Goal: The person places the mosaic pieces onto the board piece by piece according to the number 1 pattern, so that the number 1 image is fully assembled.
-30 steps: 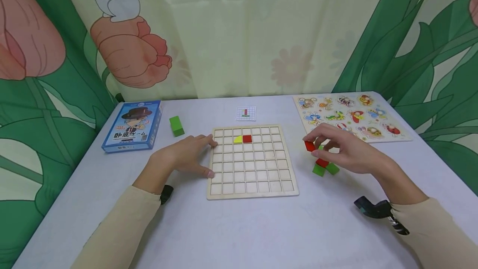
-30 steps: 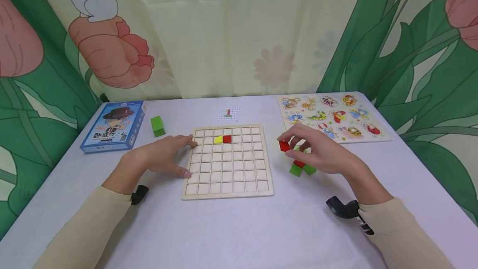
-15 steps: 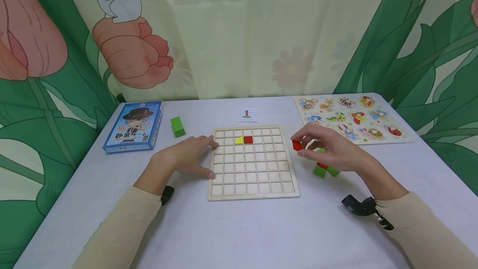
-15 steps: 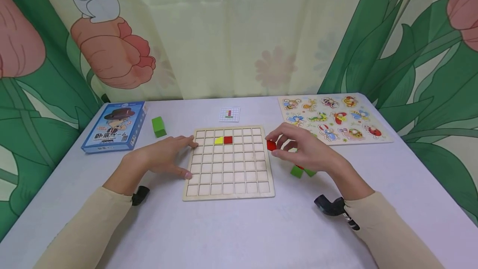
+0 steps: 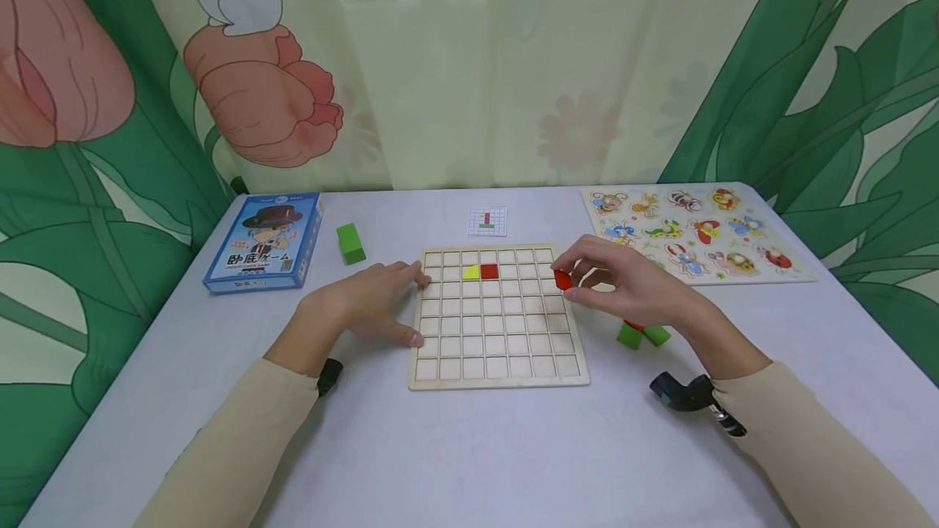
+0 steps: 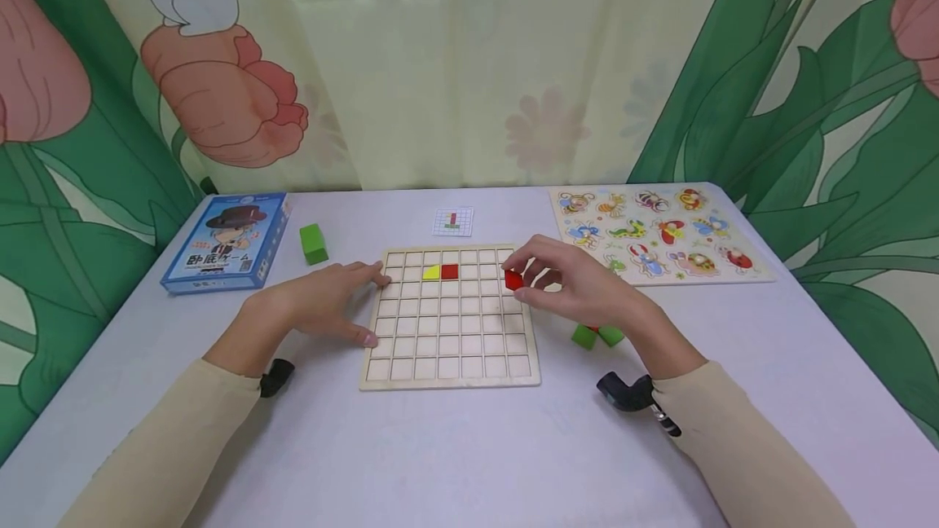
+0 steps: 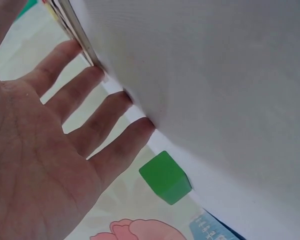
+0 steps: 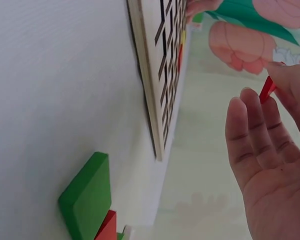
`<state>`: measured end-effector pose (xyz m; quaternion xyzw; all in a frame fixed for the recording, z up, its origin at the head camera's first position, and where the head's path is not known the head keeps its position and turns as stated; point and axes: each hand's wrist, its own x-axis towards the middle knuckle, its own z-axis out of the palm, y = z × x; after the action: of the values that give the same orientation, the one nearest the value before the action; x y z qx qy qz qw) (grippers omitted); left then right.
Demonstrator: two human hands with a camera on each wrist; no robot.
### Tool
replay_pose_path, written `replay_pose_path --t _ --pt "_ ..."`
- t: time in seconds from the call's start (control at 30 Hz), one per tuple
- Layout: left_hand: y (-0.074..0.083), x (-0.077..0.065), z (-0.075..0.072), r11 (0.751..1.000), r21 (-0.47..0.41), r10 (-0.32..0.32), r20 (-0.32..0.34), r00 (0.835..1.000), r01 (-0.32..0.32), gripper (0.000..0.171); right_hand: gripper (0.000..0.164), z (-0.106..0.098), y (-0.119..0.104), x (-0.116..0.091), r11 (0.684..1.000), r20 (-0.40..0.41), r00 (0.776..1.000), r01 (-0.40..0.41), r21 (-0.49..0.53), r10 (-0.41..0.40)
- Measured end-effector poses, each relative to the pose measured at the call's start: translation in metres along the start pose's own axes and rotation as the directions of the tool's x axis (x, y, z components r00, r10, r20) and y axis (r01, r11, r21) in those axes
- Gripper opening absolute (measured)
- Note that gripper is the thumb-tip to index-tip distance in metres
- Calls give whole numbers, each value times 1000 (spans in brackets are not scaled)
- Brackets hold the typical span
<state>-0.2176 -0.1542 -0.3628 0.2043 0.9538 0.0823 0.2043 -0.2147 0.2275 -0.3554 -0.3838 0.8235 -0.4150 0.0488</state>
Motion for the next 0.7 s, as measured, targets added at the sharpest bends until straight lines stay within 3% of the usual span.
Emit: replay_pose_path --t 0.47,0.7 --pt "0 1 -1 1000 18 3 -1 1000 -3 96 33 5 1 29 1000 12 1000 -17 -21 17" --pt "1 1 -3 1000 18 8 3 1000 -8 96 33 11 0 46 999 56 998 -38 -18 39"
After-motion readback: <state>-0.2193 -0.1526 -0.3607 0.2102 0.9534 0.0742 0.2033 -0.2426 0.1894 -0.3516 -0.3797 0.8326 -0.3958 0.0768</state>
